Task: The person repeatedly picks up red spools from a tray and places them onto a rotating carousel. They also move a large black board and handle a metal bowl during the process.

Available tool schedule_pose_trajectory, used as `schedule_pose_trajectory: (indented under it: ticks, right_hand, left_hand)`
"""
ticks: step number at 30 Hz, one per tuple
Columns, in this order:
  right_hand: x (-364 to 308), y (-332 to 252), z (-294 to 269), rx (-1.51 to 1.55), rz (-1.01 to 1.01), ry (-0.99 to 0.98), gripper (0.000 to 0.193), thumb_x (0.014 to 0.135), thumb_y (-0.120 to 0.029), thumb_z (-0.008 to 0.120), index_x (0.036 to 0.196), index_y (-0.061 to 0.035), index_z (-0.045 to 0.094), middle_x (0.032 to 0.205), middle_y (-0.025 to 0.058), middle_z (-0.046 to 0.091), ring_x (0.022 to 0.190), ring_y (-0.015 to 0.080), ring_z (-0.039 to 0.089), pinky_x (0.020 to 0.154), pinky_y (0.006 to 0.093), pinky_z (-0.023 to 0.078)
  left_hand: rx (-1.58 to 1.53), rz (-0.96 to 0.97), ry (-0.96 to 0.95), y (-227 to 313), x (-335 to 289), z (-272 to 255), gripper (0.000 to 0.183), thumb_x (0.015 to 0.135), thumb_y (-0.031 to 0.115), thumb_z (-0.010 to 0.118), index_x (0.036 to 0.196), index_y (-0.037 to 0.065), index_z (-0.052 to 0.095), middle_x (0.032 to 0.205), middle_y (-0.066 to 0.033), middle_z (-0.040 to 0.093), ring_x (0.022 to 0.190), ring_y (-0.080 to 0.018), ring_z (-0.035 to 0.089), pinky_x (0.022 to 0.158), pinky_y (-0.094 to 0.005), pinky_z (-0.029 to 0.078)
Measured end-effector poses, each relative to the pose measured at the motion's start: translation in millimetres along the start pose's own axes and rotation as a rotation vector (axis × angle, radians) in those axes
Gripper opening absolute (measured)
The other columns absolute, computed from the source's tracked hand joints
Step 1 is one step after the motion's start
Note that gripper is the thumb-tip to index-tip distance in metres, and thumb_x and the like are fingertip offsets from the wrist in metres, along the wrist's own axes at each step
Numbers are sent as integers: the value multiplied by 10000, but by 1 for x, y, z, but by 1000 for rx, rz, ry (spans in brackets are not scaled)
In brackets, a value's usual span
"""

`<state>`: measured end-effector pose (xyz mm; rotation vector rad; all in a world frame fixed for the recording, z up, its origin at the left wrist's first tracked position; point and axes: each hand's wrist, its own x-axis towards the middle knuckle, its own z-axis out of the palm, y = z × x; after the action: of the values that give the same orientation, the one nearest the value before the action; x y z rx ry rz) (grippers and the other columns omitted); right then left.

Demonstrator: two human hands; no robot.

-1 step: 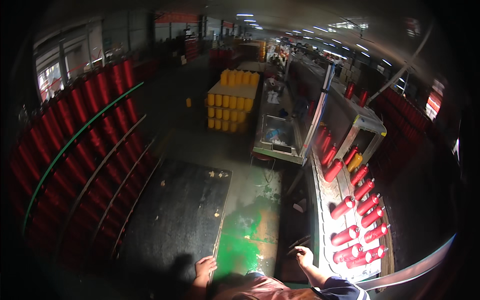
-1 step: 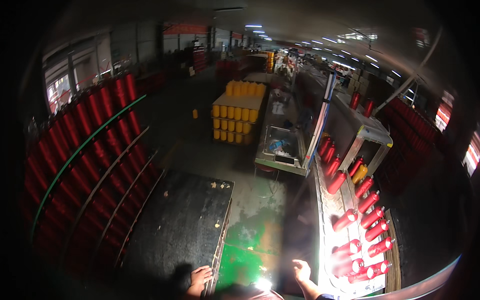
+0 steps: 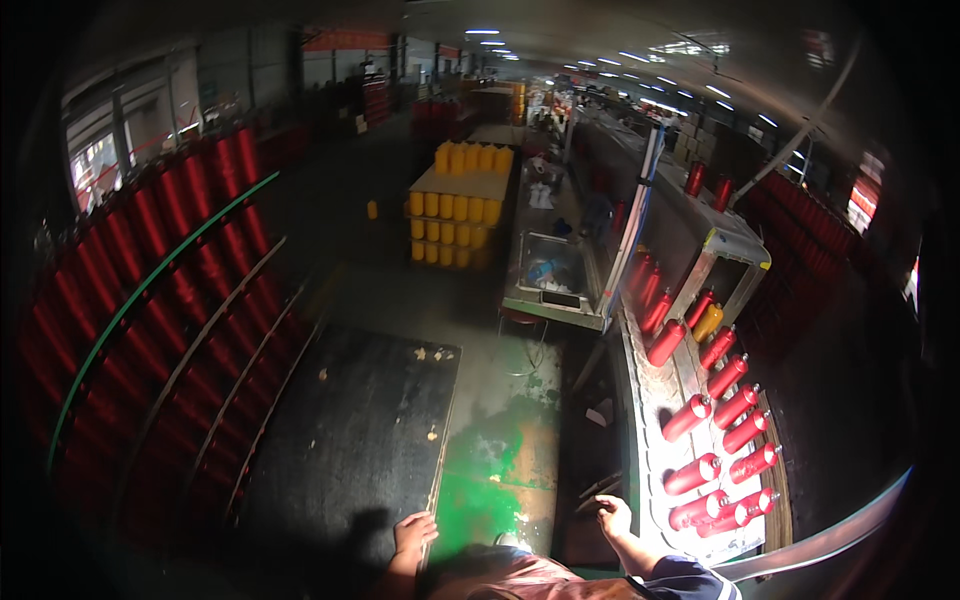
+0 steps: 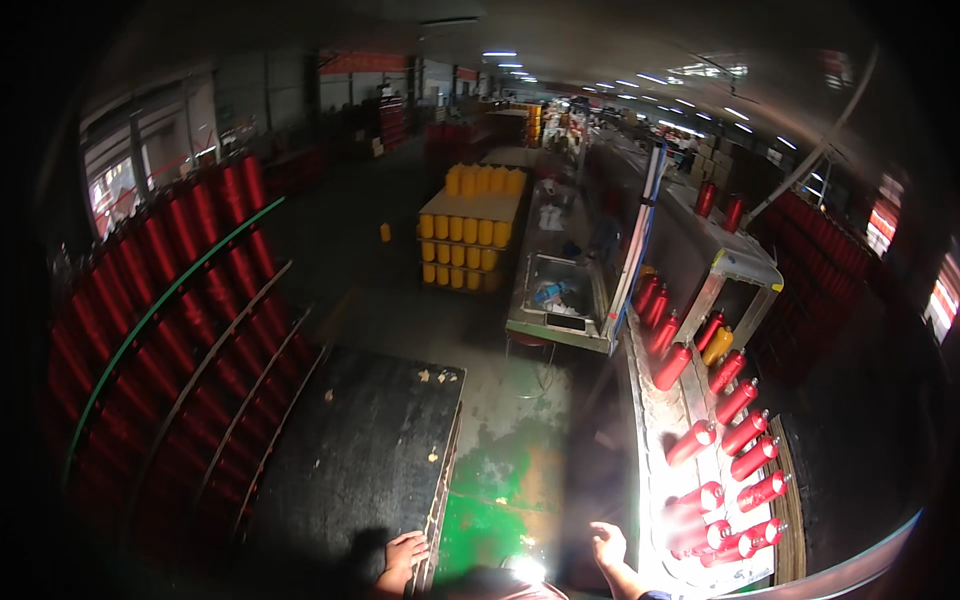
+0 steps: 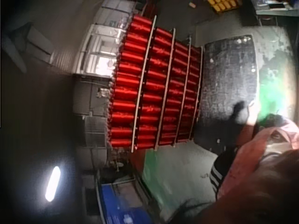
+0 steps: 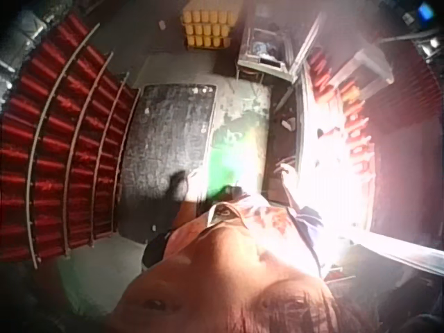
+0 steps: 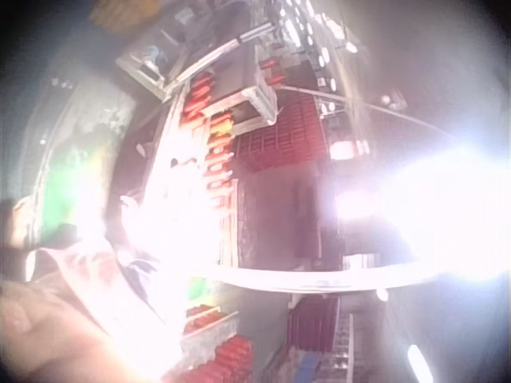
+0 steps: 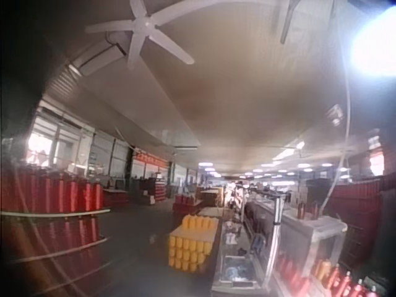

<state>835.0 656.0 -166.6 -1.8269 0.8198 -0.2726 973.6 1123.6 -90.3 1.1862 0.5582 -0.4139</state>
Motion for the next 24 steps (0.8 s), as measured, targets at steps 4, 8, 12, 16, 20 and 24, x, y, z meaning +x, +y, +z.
schedule_pose_trajectory:
  ticks: [4, 8, 12, 16, 20, 24]
  right_hand:
    - [33, 30, -23, 38, 148, 163, 353, 730, 68, 631, 1025, -101, 729, 1019, 72, 696, 976, 201, 673, 887, 307, 533]
    - [100, 30, -18, 164, 198, 260, 344, 747, 67, 625, 1040, -88, 718, 1003, 72, 691, 942, 192, 663, 860, 300, 532]
    - [163, 13, -26, 253, 205, 298, 335, 763, 66, 618, 1054, -74, 708, 988, 72, 686, 908, 183, 654, 833, 294, 530]
    - [201, 4, -35, 343, 246, 361, 327, 780, 64, 612, 1069, -61, 698, 972, 72, 681, 874, 173, 644, 806, 287, 528]
    - [205, -3, -49, 410, 311, 447, 319, 797, 63, 606, 1084, -48, 688, 957, 72, 675, 840, 164, 634, 779, 280, 527]
    - [181, -2, -54, 510, 412, 615, 311, 813, 62, 599, 1099, -35, 678, 941, 73, 670, 805, 155, 624, 752, 273, 525]
  left_hand:
    - [106, -46, -104, 28, 68, 78, 231, 914, 57, 660, 1125, -37, 663, 995, -144, 712, 822, -226, 691, 713, -371, 620]
    - [210, -61, -181, 48, 137, 159, 239, 928, 70, 654, 1140, -40, 658, 1021, -146, 710, 869, -246, 697, 748, -387, 622]
    - [337, -100, -180, 67, 186, 243, 255, 916, 61, 675, 1154, -28, 661, 1055, -142, 701, 917, -264, 692, 768, -404, 622]
    - [487, -91, -270, 94, 219, 339, 272, 902, 58, 692, 1166, -4, 672, 1044, -130, 697, 917, -267, 690, 773, -410, 619]
    - [651, -109, -411, 96, 266, 417, 267, 905, 72, 694, 1171, 42, 691, 1029, -82, 690, 875, -210, 665, 774, -385, 612]
    - [868, -199, -624, 82, 293, 498, 288, 906, 106, 702, 1193, 83, 691, 1015, -35, 681, 829, -139, 624, 781, -338, 592]
